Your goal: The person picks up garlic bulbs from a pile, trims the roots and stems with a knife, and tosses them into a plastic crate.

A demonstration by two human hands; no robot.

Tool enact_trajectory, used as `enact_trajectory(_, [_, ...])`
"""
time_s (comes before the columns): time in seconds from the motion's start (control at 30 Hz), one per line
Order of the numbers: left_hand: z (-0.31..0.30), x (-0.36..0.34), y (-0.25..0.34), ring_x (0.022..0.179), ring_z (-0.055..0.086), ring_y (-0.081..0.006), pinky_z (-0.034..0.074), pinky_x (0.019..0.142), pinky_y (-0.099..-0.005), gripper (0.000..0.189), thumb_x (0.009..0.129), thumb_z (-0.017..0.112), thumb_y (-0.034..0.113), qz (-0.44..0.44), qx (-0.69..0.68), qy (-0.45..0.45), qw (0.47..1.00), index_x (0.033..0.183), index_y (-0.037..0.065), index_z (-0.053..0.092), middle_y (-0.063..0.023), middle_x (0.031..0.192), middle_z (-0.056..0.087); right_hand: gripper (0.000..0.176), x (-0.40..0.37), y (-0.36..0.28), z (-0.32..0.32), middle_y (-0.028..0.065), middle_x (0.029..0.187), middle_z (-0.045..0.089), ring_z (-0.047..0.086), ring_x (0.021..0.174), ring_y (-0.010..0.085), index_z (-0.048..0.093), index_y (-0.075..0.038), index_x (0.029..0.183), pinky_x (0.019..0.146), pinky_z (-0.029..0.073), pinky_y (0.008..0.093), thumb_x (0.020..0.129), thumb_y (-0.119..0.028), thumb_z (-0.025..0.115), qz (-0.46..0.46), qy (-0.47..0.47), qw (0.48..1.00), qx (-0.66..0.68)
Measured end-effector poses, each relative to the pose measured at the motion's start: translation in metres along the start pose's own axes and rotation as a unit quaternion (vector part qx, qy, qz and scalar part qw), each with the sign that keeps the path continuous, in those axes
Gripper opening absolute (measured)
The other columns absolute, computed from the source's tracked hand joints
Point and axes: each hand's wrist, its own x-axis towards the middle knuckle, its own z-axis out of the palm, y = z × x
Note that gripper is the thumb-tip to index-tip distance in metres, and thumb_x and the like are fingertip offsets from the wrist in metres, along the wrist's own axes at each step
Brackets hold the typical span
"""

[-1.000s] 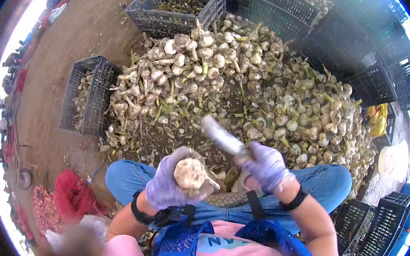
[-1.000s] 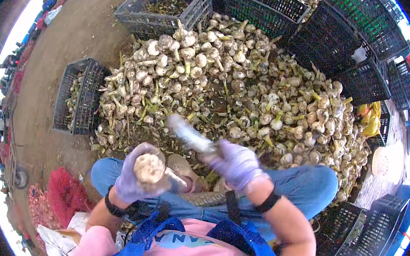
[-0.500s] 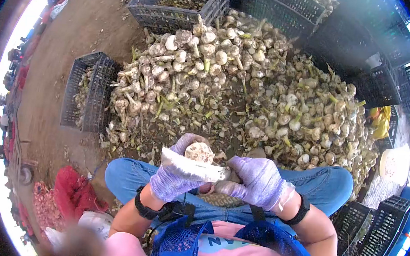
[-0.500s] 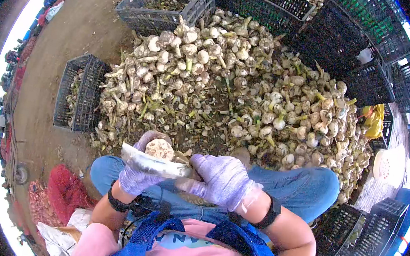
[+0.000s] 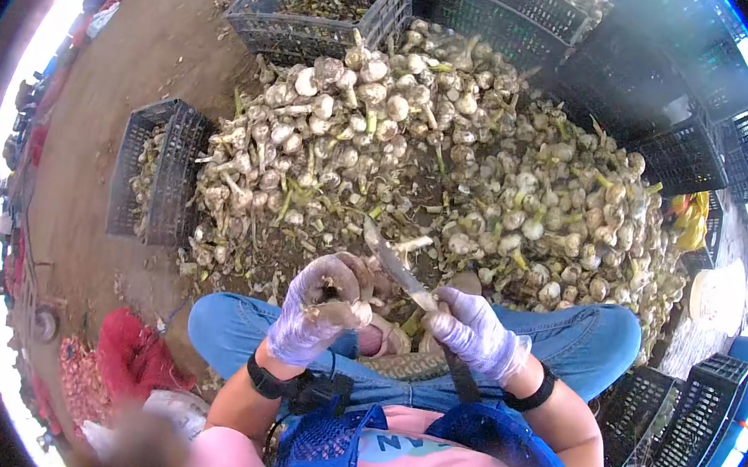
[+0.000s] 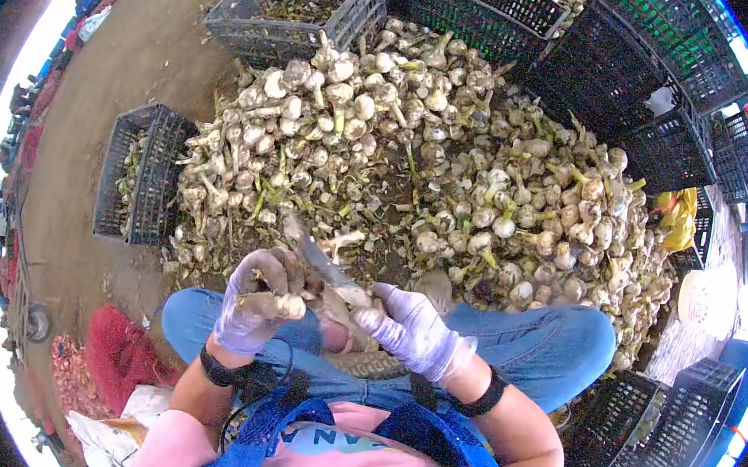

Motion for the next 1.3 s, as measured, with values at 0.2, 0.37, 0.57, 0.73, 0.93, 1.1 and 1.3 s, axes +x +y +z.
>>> enact_trajectory(0.2, [0.008, -0.007, -0.019, 0.053, 0.051, -0.022, 0.044, 0.047, -0.031, 0.021, 0.07, 0.067, 0.012, -0.076, -0.16, 0.072, 0.982, 0.065, 0.007, 0.047, -0.0087, 0.063, 0.049, 0.055, 0.015, -0.027, 0.005, 0.0096, 0.095, 0.063, 0.054, 0.091, 0.0116, 0.052, 0.005, 0.116, 0.079, 0.045, 0.0285, 0.087, -0.042, 0.056, 0.047, -0.081, 0.995, 0.041])
enact_trajectory(0.37, [-0.002, 0.01, -0.008, 0.051, 0.038, -0.0085, 0.034, 0.041, -0.0232, 0.031, 0.083, 0.062, 0.035, 0.135, -0.353, -0.009, 0.926, 0.071, 0.01, 0.047, 0.0044, 0.063, 0.042, 0.045, 0.022, 0.064, -0.002, 0.0006, 0.057, 0.049, 0.045, 0.049, 0.009, 0.058, -0.005, 0.086, 0.044, 0.035, 0.0231, 0.089, -0.049, 0.049, 0.186, -0.028, 0.982, -0.031])
enact_trajectory(0.57, [-0.086, 0.059, -0.096, 0.075, 0.06, -0.0173, 0.053, 0.066, -0.027, 0.024, 0.089, 0.054, 0.024, -0.021, -0.447, 0.069, 0.892, 0.094, 0.001, 0.052, -0.0099, 0.084, 0.06, 0.038, 0.044, 0.082, -0.02, 0.005, 0.064, 0.059, 0.056, 0.056, 0.0132, 0.059, -0.006, 0.081, 0.048, 0.044, 0.0289, 0.09, -0.042, 0.049, 0.299, 0.028, 0.954, -0.017])
enact_trajectory(0.73, [0.054, 0.08, -0.027, 0.095, 0.057, -0.0171, 0.049, 0.082, -0.0302, 0.061, 0.084, 0.061, 0.011, -0.085, -0.157, -0.065, 0.982, 0.136, 0.009, 0.031, -0.0063, 0.123, 0.049, 0.042, 0.045, 0.09, -0.004, 0.0047, 0.079, 0.058, 0.054, 0.073, 0.0173, 0.06, 0.0, 0.093, 0.068, 0.044, 0.0311, 0.09, -0.04, 0.051, -0.075, 0.115, 0.986, 0.097])
enact_trajectory(0.93, [-0.166, 0.156, -0.106, 0.069, 0.055, -0.016, 0.049, 0.056, -0.0244, 0.03, 0.074, 0.057, -0.004, -0.048, 0.051, 0.293, 0.953, 0.103, 0.003, 0.052, -0.0094, 0.085, 0.056, 0.034, 0.07, 0.125, -0.018, 0.004, 0.049, 0.049, 0.047, 0.036, 0.0153, 0.055, -0.005, 0.077, 0.034, 0.034, 0.0283, 0.092, -0.035, 0.048, 0.301, 0.05, 0.939, 0.156])
enact_trajectory(1.1, [-0.317, 0.156, -0.134, 0.076, 0.057, -0.0255, 0.047, 0.067, -0.0369, 0.031, 0.083, 0.054, 0.018, -0.178, 0.35, 0.428, 0.814, 0.107, -0.001, 0.049, -0.0141, 0.091, 0.058, 0.04, 0.081, 0.124, -0.027, 0.0045, 0.049, 0.048, 0.047, 0.036, 0.017, 0.054, -0.004, 0.075, 0.036, 0.036, 0.0288, 0.091, -0.041, 0.048, 0.337, 0.03, 0.936, 0.101])
enact_trajectory(1.3, [-0.318, 0.142, -0.15, 0.09, 0.057, -0.0291, 0.044, 0.077, -0.0369, 0.041, 0.082, 0.055, 0.018, -0.32, 0.495, 0.324, 0.74, 0.115, -0.003, 0.047, -0.0172, 0.101, 0.059, 0.039, 0.089, 0.116, -0.031, 0.0058, 0.049, 0.047, 0.047, 0.037, 0.0183, 0.051, -0.004, 0.077, 0.036, 0.037, 0.0293, 0.09, -0.04, 0.049, 0.32, 0.034, 0.936, 0.139])
